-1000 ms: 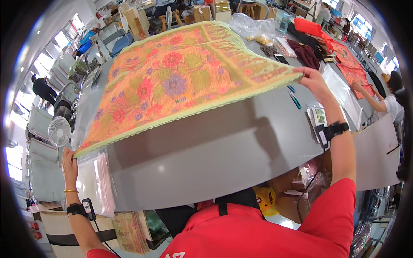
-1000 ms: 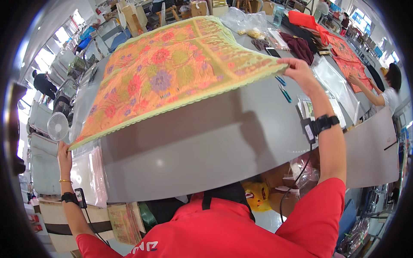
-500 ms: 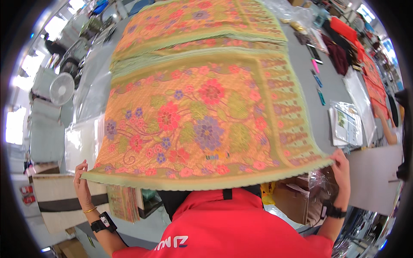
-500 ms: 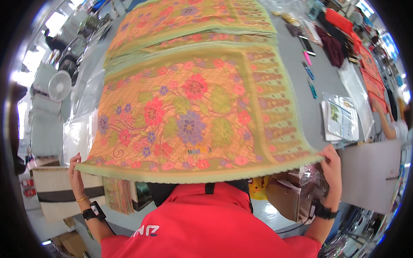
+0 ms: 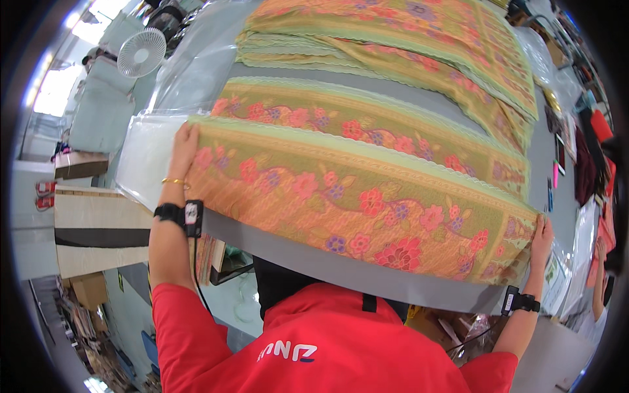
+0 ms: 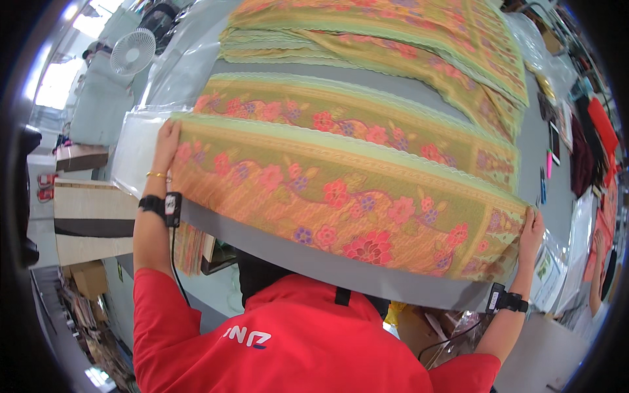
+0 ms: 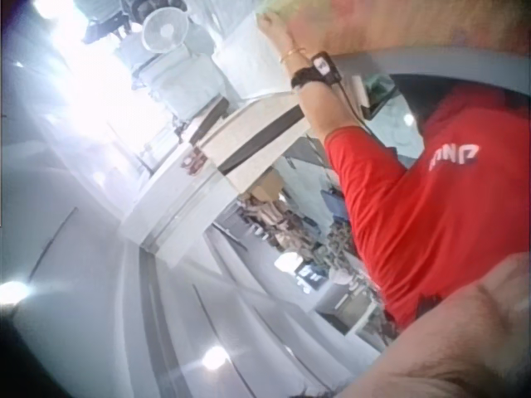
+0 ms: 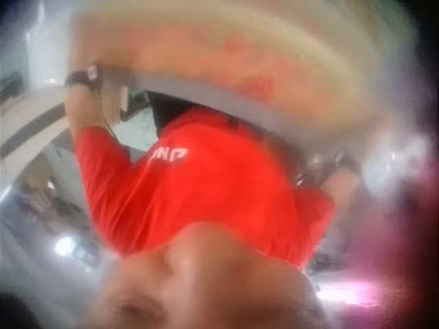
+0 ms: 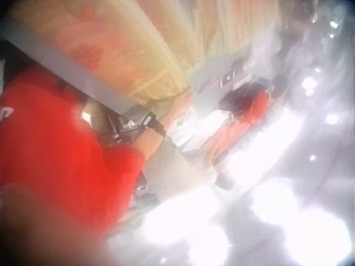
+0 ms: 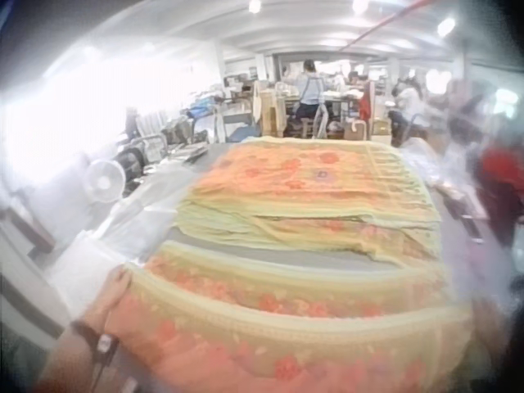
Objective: The person folds patterned fabric pieces and places them into clear plastic bags on a table. They smooth the fabric inside the bags and seal them, then set the packaged items aside. The process repeats with additional fabric pieces.
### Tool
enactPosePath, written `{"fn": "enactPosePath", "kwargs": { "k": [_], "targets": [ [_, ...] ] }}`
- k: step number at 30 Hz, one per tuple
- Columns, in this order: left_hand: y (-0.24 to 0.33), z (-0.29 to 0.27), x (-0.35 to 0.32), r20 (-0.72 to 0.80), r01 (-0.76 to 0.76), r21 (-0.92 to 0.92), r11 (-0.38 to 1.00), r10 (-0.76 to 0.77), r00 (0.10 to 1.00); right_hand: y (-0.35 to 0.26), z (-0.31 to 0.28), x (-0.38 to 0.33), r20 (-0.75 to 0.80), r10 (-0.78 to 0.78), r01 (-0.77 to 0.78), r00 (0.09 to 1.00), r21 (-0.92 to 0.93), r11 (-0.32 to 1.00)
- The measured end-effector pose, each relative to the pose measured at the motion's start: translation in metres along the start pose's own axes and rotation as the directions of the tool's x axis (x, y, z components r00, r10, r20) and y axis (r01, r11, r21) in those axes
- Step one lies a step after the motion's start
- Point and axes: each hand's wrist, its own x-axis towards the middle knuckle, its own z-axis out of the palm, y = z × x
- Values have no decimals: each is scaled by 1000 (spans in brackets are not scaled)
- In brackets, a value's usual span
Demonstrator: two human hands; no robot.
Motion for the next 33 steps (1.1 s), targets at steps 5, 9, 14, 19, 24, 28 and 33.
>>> {"fn": "enactPosePath", "kwargs": {
  "k": [5,9,14,19,24,28,33],
  "targets": [
    [24,27,2,-126,34,293,955,3,992,17,37,26,-107,17,-33,994,-150,988],
    [46,37,-2,-78,58,348,936,-32,996,5,32,23,3,-26,25,1000,-390,920],
    [49,21,-36,-219,-30,423,906,135,966,-100,29,21,97,-215,200,972,-820,536],
    [36,-14,-118,-182,29,460,887,62,981,-298,130,18,325,-640,716,696,-242,655],
    [29,-16,-151,-178,49,441,896,34,983,-533,329,-12,374,-923,910,94,345,232],
    [28,-10,-148,-110,97,412,906,-56,992,-666,445,-52,144,-989,836,-33,546,51],
    [10,-17,-145,-82,251,233,940,-238,968,-719,485,-43,689,-673,895,-270,436,88]
  ]
}}
